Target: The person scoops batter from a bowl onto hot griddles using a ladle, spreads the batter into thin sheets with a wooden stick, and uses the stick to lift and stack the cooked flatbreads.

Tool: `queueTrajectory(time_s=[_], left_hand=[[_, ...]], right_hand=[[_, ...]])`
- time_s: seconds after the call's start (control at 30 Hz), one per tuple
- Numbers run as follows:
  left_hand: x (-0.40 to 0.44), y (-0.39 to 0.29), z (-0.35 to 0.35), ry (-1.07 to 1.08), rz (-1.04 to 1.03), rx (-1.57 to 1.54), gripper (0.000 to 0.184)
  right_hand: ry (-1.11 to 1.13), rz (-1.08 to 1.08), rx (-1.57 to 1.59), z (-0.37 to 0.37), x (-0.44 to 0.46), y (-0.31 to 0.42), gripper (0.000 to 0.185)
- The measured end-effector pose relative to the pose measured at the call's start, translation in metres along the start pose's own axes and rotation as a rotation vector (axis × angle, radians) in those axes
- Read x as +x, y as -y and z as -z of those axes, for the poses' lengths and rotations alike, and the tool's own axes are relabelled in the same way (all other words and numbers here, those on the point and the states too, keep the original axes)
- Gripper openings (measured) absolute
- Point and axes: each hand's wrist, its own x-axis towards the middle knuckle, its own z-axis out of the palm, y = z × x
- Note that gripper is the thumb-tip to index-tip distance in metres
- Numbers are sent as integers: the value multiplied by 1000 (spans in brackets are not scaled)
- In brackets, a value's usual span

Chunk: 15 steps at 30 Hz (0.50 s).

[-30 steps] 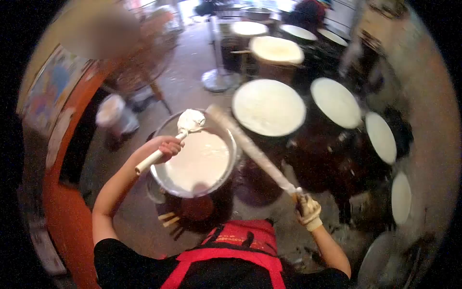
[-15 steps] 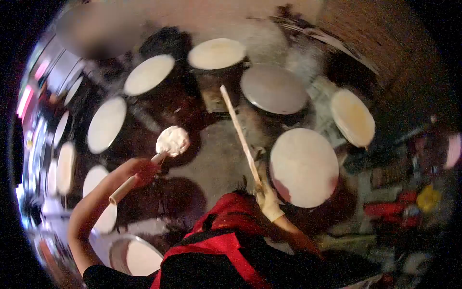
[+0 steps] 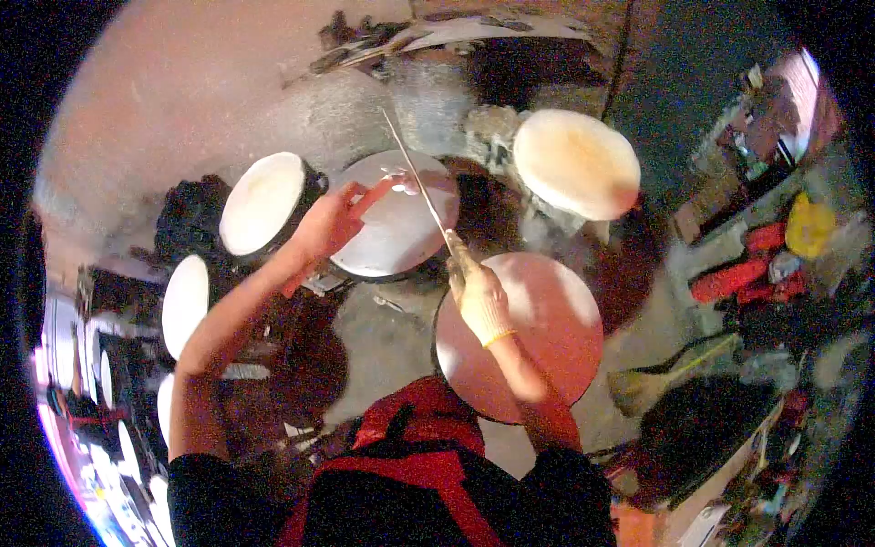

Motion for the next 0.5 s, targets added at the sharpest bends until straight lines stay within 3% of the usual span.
queueTrajectory(time_s=[0.07,0.13,0.17,0.3,0.37,0.4,0.5], left_hand=[[13,25,-28,-47,66,-235,45],[24,39,-59,-91,195,-626,41],[33,44,-73,-116,267,-821,39],[62,69,-136,-167,451,-1387,33],[75,81,-161,-189,484,-1656,31],[81,84,-166,-193,532,-1708,22],[101,132,-178,-8,333,-1818,12]], right_hand=[[11,-315,550,-6,0,-16,40],[79,-504,586,3,-18,18,37],[88,-571,605,-11,-22,-7,33],[-135,-363,610,-96,-50,-78,44],[-194,-374,521,-116,-47,-71,51],[-197,-437,434,-122,-44,-63,53],[-296,-395,122,-145,-32,-30,59]])
